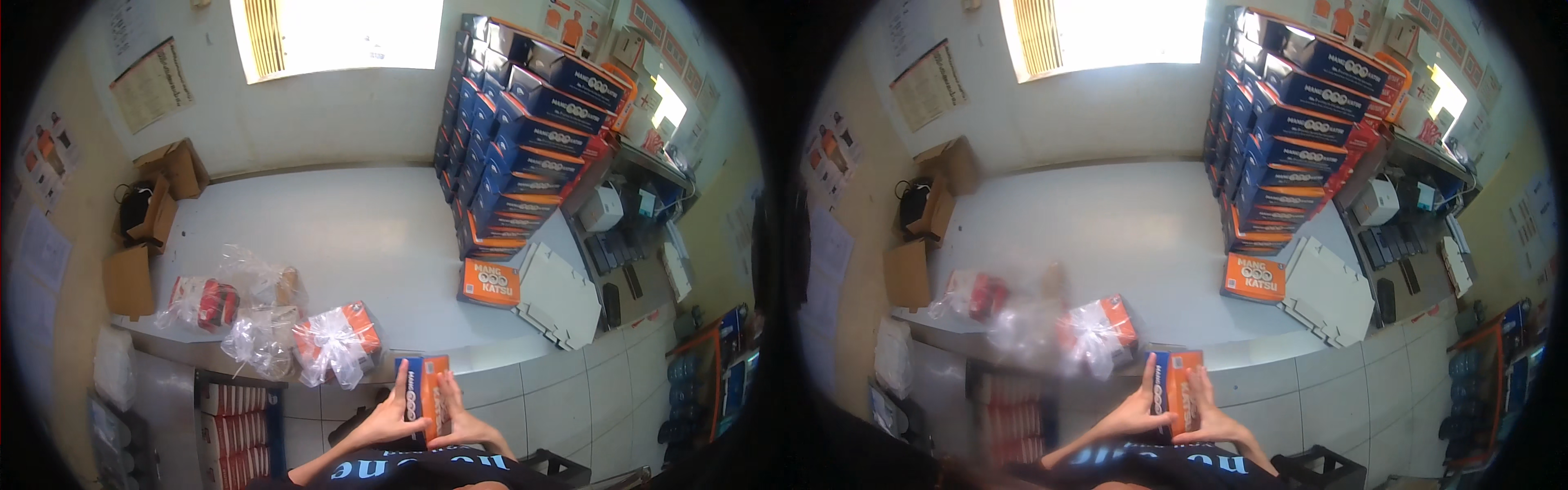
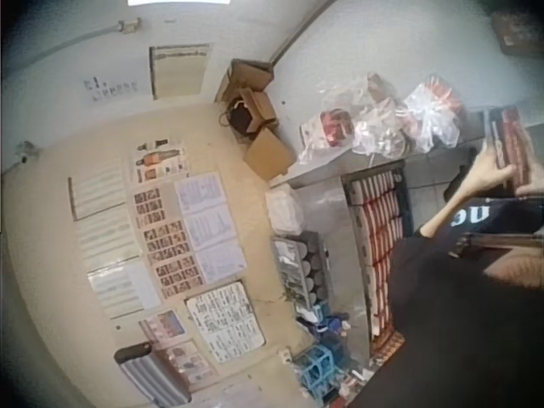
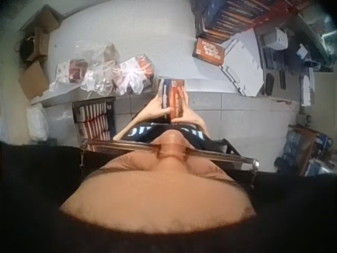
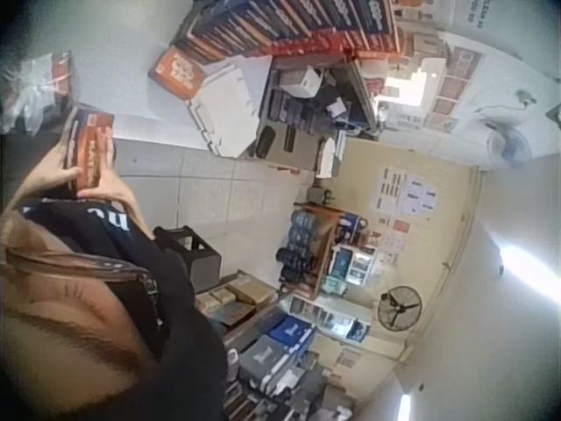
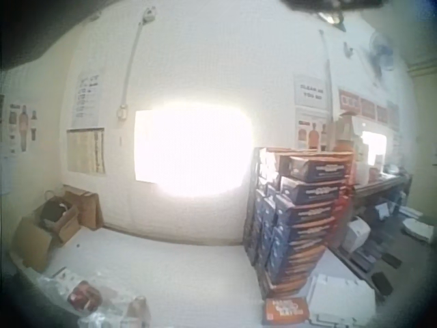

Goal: The person assembles several cardboard food boxes by hand, stacks them on a counter, and hands packaged food in plastic bags to a person at a service window.

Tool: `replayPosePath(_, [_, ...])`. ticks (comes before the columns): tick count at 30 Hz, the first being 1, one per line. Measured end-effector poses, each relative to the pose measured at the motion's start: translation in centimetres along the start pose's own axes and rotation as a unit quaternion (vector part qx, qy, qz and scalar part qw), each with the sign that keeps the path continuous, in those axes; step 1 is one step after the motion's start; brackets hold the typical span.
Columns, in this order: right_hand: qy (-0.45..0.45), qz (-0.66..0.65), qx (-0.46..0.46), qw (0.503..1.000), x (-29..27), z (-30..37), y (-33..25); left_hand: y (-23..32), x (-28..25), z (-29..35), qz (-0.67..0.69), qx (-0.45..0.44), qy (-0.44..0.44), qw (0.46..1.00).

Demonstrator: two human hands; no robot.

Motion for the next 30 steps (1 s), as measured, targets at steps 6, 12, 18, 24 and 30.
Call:
replayPosePath(6, [0.108,0.080,-0.056,0.989,-5.8,0.6,-1.2,3.5,1.0,-4.4,0.029,0.040,0.012,0.999])
replayPosePath(12, [0.391,-0.057,0.012,0.918,-15.5,1.1,3.1,-8.1,2.8,-14.9,0.485,0.043,0.254,0.836])
replayPosePath(18, [0.298,-0.260,0.002,0.918,-23.5,-3.0,7.6,-5.0,6.9,-22.4,0.546,0.013,0.374,0.749])
replayPosePath(24, [0.282,-0.058,0.238,0.928,-31.4,-4.6,25.1,-10.6,11.7,-30.2,0.577,-0.292,0.389,0.656])
replayPosePath(30, [0.258,0.307,0.177,0.899,-37.4,-0.5,23.7,-10.7,12.8,-36.2,0.631,-0.251,0.360,0.640])
Point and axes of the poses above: each hand's wrist, its own z-axis away from the middle knuckle, its own x-axis out of the palm, y = z × x, the point moved 9 cm from there along -z, towards the middle knuckle, and after that the axes turned 4 degrees about z, right-handed, at the moved point
